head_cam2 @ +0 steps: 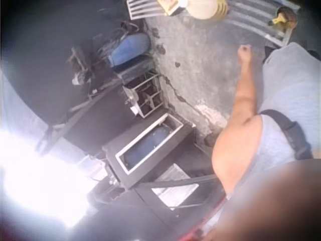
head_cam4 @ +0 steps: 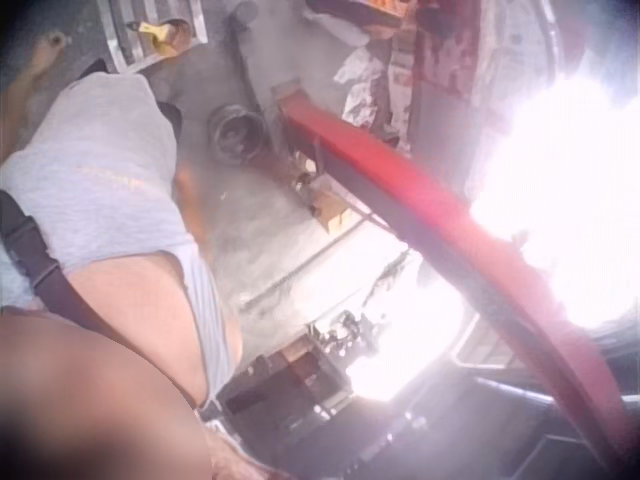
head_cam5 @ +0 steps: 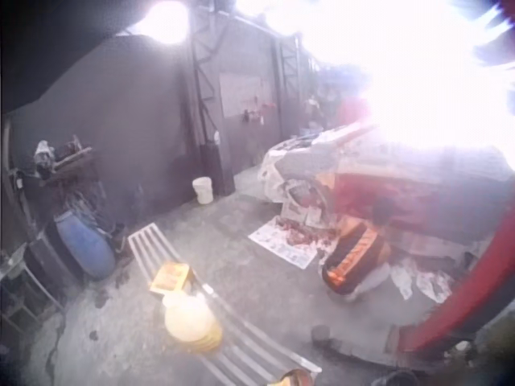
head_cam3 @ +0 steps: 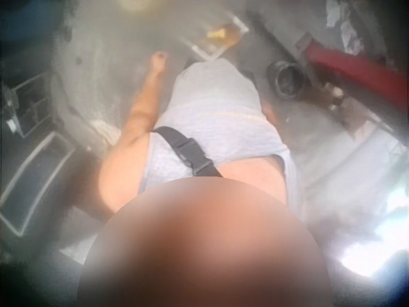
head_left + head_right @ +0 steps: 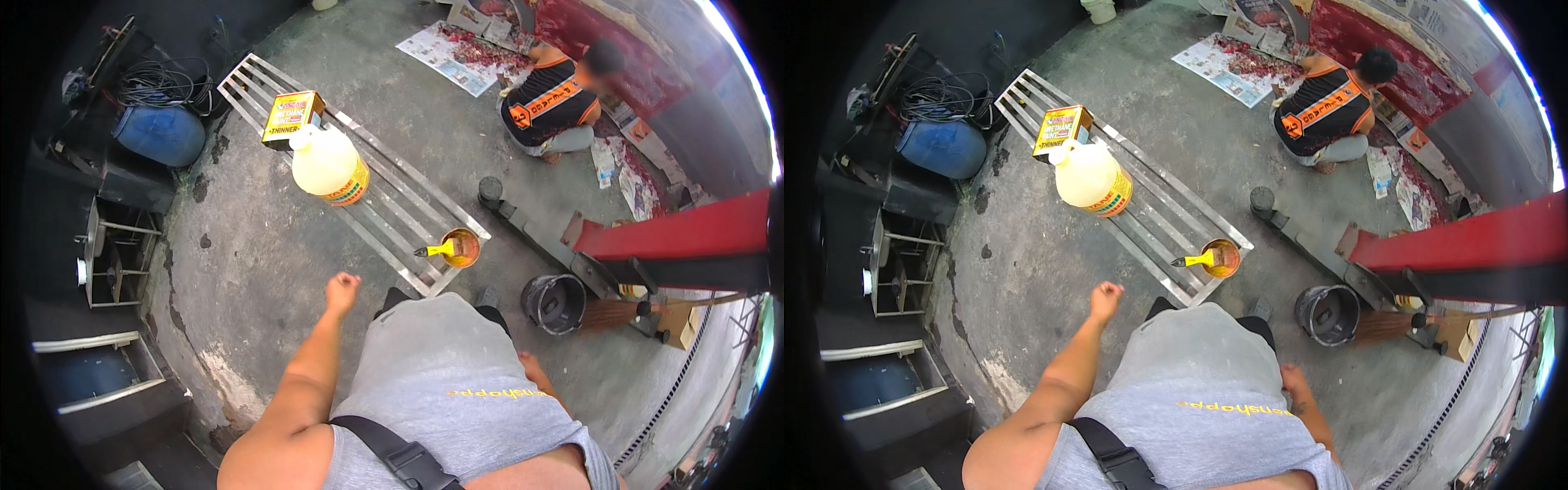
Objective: The person pours liquid from a yellow jug into a paint can, then uses a brush to apply red paint to the hood of a car. The person holds the can in one hand and paints with the other.
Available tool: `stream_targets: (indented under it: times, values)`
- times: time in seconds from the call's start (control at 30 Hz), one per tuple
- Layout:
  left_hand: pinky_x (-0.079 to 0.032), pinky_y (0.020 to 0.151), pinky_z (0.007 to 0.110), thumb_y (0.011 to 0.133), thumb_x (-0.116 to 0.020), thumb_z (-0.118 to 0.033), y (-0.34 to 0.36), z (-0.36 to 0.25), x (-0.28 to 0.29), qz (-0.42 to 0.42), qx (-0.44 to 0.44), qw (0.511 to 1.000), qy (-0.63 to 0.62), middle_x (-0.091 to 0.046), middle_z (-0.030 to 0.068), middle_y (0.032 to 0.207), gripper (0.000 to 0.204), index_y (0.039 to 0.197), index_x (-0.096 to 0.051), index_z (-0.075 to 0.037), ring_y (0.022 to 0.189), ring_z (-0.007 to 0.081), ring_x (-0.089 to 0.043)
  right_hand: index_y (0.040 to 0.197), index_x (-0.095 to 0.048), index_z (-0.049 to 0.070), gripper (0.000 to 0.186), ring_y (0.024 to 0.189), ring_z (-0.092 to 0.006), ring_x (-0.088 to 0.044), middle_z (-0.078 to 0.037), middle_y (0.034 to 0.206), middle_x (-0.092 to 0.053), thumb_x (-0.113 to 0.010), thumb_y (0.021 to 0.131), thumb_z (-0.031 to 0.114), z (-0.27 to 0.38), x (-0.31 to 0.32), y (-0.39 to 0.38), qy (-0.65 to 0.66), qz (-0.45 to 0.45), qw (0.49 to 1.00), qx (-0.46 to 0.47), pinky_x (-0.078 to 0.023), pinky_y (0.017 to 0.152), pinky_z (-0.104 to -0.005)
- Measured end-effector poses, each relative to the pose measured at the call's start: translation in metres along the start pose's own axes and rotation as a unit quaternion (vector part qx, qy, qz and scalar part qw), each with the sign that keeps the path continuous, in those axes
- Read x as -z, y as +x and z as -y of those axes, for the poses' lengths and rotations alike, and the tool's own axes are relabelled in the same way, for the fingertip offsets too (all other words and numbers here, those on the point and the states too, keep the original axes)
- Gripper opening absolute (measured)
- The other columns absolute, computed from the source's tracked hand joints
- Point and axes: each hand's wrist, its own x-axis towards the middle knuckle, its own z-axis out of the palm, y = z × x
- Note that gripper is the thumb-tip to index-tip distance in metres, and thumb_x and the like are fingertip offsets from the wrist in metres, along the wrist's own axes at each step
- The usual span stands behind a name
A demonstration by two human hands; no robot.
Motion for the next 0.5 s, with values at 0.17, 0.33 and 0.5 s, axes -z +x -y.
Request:
stream_targets:
  times: [0.17, 0.33, 0.5]
  values:
    - [-0.053, 0.080, 0.042, 0.105, -0.072, -0.029, 0.066, -0.109, 0.100, -0.271, -0.223, 0.935, -0.060, -0.071, 0.0121, 0.094, 0.031, 0.101, -0.068, 0.001, 0.086, 0.0243, -0.066, 0.129, -0.071, 0.001, 0.042, 0.078, -0.0164, -0.070, -0.007, 0.098, -0.075, -0.075, 0.099, 0.030, 0.066, -0.031, 0.005, 0.078, -0.113, 0.988, 0.065, -0.058, 0.068, -0.0330]
    - [-0.053, 0.102, 0.046, 0.095, -0.083, -0.041, 0.111, -0.255, 0.156, -0.317, -0.351, 0.881, -0.032, -0.071, 0.0191, 0.126, 0.063, 0.137, -0.066, 0.001, 0.116, 0.0338, -0.068, 0.135, -0.067, -0.001, 0.046, 0.081, -0.0159, -0.071, -0.007, 0.104, -0.076, -0.073, 0.102, 0.031, 0.122, -0.046, -0.019, 0.122, -0.126, 0.973, 0.150, -0.057, 0.073, -0.0318]
    - [-0.056, 0.096, 0.045, 0.090, -0.087, -0.040, 0.128, -0.299, 0.135, -0.239, -0.256, 0.933, -0.084, -0.078, 0.0169, 0.117, 0.054, 0.124, -0.070, -0.002, 0.110, 0.0329, -0.075, 0.136, -0.068, 0.002, 0.047, 0.083, -0.0157, -0.071, -0.006, 0.101, -0.075, -0.074, 0.101, 0.033, 0.114, -0.069, -0.040, 0.090, -0.129, 0.986, 0.061, -0.055, 0.074, -0.0318]
